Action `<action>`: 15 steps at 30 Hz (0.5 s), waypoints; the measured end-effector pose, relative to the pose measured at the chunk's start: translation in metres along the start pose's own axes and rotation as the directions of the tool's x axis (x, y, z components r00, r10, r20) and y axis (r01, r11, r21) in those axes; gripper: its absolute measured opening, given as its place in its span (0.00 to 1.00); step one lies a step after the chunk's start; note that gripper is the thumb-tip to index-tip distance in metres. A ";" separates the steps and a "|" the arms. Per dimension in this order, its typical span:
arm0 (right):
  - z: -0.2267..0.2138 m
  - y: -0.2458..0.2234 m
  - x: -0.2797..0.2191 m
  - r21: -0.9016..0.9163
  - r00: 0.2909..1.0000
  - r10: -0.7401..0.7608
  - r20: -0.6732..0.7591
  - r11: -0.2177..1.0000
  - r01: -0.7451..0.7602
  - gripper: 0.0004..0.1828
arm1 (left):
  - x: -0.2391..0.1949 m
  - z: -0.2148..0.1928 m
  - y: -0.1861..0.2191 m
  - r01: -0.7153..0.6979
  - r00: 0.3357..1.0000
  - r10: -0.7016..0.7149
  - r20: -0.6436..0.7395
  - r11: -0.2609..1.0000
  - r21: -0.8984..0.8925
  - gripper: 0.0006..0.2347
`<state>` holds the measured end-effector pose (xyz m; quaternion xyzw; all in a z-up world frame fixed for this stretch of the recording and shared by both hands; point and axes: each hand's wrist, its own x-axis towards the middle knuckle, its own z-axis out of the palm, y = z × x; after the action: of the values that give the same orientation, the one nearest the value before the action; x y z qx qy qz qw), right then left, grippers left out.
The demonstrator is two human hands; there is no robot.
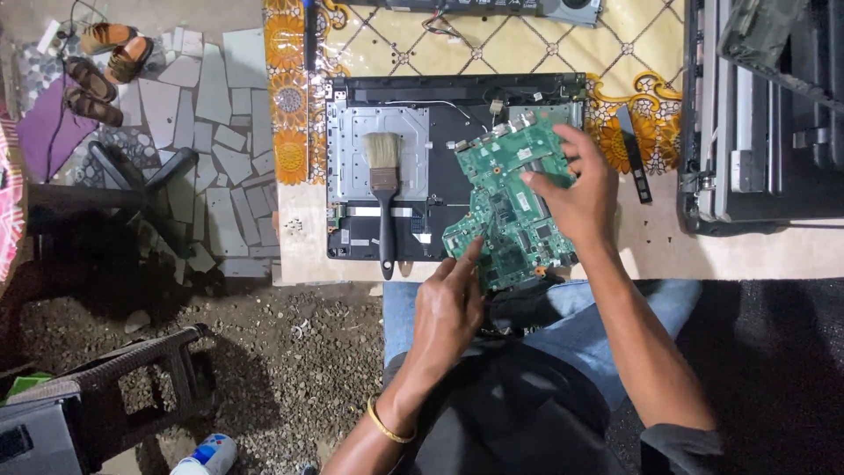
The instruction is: The person holds a green circuit board over a disassembled electronic device and uses a brush to clean its surface. They move the brush across the board and point at specific components while holding the board steady.
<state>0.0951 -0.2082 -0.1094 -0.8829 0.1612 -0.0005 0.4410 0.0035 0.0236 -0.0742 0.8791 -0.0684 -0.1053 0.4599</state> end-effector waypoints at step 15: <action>0.025 -0.014 -0.063 -0.061 0.990 -0.121 -0.075 0.991 0.117 0.44 | 0.012 -0.004 0.010 0.030 0.988 -0.070 0.140 0.962 0.270 0.22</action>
<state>0.0432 -0.1636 -0.1050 -0.9023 0.1254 -0.0568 0.4085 0.0153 0.0185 -0.0654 0.9242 -0.0938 -0.1719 0.3280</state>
